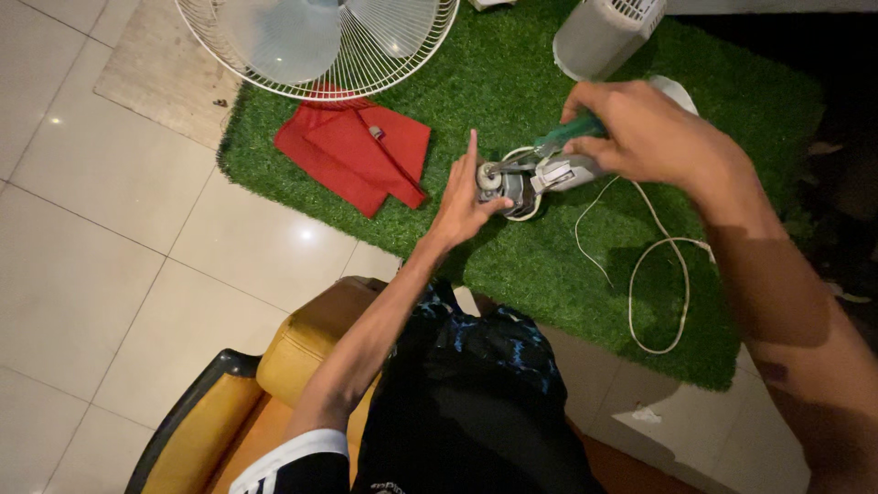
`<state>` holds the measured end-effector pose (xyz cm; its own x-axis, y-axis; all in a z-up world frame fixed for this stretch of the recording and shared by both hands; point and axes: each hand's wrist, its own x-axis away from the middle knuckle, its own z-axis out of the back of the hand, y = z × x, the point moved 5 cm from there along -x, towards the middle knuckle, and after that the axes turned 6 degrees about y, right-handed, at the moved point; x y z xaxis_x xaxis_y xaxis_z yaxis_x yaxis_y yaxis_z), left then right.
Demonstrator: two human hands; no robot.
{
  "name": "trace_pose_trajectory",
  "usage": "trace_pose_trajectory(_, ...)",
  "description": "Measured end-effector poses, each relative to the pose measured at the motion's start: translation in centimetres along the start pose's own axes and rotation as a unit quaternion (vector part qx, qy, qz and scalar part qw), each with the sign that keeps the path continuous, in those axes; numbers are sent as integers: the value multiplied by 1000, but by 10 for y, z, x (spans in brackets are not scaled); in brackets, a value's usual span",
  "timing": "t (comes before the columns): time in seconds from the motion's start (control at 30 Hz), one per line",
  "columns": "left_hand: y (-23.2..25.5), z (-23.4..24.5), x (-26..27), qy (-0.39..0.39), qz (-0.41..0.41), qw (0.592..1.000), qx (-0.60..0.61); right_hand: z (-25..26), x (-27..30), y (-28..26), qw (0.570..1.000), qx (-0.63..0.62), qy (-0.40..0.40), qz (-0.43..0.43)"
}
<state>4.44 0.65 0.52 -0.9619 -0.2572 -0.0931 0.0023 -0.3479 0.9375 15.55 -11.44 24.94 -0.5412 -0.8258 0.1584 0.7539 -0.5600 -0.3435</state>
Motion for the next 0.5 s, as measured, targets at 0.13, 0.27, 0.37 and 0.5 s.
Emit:
trace_pose_trajectory(0.13, 1, 1, 2, 2, -8, 1000, -1, 2, 1, 7, 994, 20, -7, -106)
trace_pose_trajectory(0.27, 0, 0, 3, -1, -13, 1000, -20, 2, -3, -10, 997, 34, 46, -59)
trace_pose_trajectory(0.37, 0, -1, 6, -3, -22, 1000, -13, 1, -9, -8, 993, 71, 13, -94)
trace_pose_trajectory(0.5, 3, -2, 8, -3, -20, 1000, -18, -1, -7, 6, 985, 84, -66, -132)
